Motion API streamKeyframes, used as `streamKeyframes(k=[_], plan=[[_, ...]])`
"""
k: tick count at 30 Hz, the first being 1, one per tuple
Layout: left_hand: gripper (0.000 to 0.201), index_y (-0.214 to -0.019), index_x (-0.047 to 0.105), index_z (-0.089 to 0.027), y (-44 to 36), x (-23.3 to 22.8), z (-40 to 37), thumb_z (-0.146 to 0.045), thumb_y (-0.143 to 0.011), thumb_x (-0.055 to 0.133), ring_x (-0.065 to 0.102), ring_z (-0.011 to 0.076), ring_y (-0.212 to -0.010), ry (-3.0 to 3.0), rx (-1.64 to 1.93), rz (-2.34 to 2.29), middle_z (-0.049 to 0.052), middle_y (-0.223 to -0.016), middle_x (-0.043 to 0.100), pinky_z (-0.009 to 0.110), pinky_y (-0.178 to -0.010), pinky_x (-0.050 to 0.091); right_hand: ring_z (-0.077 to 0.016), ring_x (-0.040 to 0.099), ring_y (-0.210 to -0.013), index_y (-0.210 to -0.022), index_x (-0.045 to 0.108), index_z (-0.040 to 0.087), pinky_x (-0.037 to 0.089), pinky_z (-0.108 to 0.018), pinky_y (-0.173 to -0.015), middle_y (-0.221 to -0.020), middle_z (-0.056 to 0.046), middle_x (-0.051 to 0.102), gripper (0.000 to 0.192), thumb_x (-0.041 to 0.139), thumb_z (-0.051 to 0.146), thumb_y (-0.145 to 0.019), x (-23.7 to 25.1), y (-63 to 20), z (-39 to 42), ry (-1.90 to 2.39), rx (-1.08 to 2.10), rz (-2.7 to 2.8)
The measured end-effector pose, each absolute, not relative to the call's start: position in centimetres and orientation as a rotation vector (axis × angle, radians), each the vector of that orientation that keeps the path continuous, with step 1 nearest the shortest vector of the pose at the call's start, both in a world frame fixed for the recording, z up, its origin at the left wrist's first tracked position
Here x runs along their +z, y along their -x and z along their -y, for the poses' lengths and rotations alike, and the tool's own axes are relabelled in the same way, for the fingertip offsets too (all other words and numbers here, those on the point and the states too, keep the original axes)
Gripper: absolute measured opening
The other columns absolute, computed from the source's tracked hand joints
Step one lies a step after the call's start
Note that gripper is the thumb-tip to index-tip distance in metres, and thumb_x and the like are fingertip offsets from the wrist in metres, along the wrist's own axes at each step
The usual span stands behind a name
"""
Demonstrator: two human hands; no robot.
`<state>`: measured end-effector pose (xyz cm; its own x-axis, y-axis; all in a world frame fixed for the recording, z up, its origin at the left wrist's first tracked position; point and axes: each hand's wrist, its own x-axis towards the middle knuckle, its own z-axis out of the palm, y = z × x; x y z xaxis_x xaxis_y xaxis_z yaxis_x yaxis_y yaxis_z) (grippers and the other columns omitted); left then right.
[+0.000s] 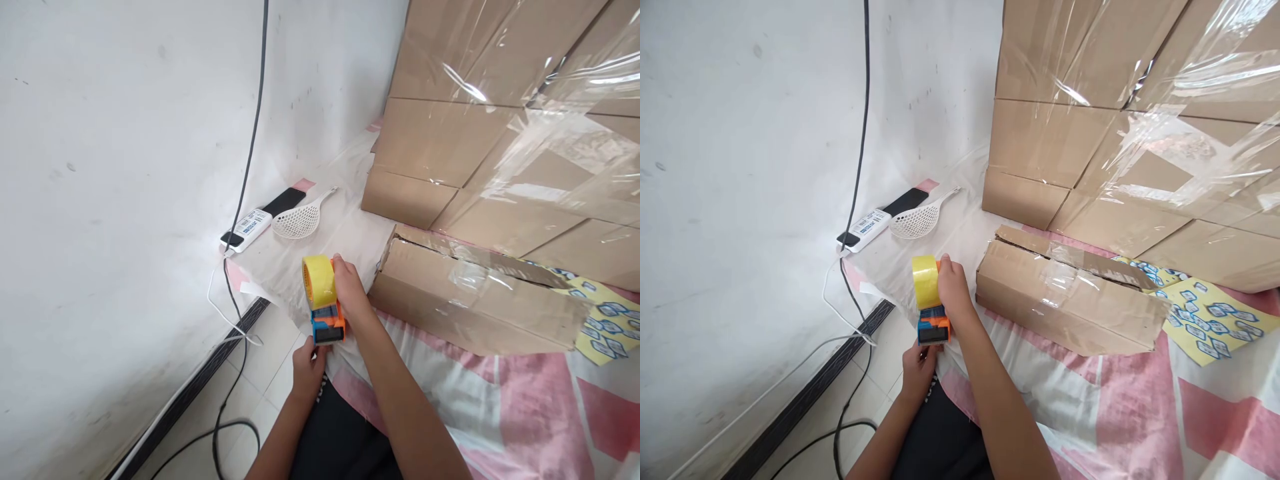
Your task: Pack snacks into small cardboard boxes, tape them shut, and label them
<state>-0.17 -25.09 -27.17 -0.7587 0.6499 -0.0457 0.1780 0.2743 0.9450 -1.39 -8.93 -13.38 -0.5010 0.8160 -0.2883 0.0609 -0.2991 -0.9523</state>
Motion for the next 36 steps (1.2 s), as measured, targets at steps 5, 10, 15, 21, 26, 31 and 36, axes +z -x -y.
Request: streamKeyframes(k=[5, 10, 15, 21, 26, 31, 36], plan=[[0.040, -0.064, 0.058, -0.023, 1.2, -29.1, 25.0, -0.059, -0.082, 0.058, 0.062, 0.0213, -0.062, -0.695, 1.474, -2.160, 0.006, -0.062, 0.069, 0.031, -0.064, 0.047, -0.0186, 0.057, -0.059, -0.079, 0.058, 0.022, 0.044, -0.029, -0.057, -0.060, 0.002, 0.059, 0.030, 0.049, 0.049, -0.090, -12.7, 1.7, 8.4, 1.118, 1.986, 1.321], [0.050, -0.069, 0.058, -0.021, 2.2, -29.9, 28.0, -0.066, -0.088, 0.052, 0.055, 0.0168, -0.057, -0.583, 1.477, -2.191, 0.004, -0.063, 0.065, 0.027, -0.058, 0.041, -0.0172, 0.055, -0.058, -0.076, 0.055, 0.023, 0.042, -0.029, -0.057, -0.060, 0.003, 0.055, 0.033, 0.049, 0.052, -0.089, -12.6, 2.0, 8.6, 1.066, 2.005, 1.328], [0.050, -0.068, 0.059, -0.020, 2.8, -28.8, 31.7, -0.065, -0.088, 0.059, 0.046, 0.0136, -0.052, -0.542, 1.499, -2.180, 0.001, -0.059, 0.060, 0.025, -0.055, 0.034, -0.0168, 0.052, -0.058, -0.073, 0.050, 0.024, 0.042, -0.029, -0.056, -0.062, 0.002, 0.052, 0.041, 0.047, 0.060, -0.091, -11.4, 3.9, 8.5, 1.034, 1.749, 1.327], [0.048, -0.068, 0.057, -0.020, 3.4, -27.1, 35.1, -0.064, -0.086, 0.064, 0.044, 0.0132, -0.052, -0.400, 1.622, -2.223, -0.001, -0.057, 0.057, 0.025, -0.054, 0.033, -0.0173, 0.060, -0.070, -0.079, 0.051, 0.023, 0.048, -0.030, -0.067, -0.079, -0.003, 0.062, 0.040, 0.033, 0.053, -0.098, -11.0, 8.2, 5.5, 1.009, 1.525, 1.177], [0.051, -0.072, 0.058, -0.019, 3.8, -24.9, 35.5, -0.068, -0.083, 0.065, 0.052, 0.0150, -0.057, -0.365, 1.709, -2.160, 0.000, -0.057, 0.056, 0.025, -0.057, 0.040, -0.0174, 0.064, -0.080, -0.090, 0.055, 0.021, 0.051, -0.029, -0.070, -0.089, -0.005, 0.064, 0.042, 0.035, 0.058, -0.097, -12.0, 9.0, 4.4, 0.970, 1.556, 1.196], [0.051, -0.072, 0.061, -0.018, 3.7, -22.0, 33.8, -0.068, -0.082, 0.066, 0.047, 0.0124, -0.051, -0.435, 1.717, -2.073, -0.001, -0.055, 0.054, 0.023, -0.052, 0.037, -0.0172, 0.059, -0.075, -0.088, 0.053, 0.021, 0.051, -0.030, -0.071, -0.084, -0.002, 0.060, 0.034, 0.043, 0.053, -0.096, -11.0, 5.5, 6.6, 0.914, 1.594, 1.366], [0.045, -0.075, 0.063, -0.018, 2.8, -18.6, 31.9, -0.061, -0.087, 0.064, 0.047, 0.0122, -0.051, -0.617, 1.673, -1.992, -0.002, -0.054, 0.053, 0.023, -0.052, 0.037, -0.0210, 0.065, -0.087, -0.081, 0.067, 0.020, 0.052, -0.034, -0.086, -0.086, -0.005, 0.069, 0.026, 0.068, 0.045, -0.084, -9.3, -1.5, 11.1, 0.661, 1.723, 1.708]])
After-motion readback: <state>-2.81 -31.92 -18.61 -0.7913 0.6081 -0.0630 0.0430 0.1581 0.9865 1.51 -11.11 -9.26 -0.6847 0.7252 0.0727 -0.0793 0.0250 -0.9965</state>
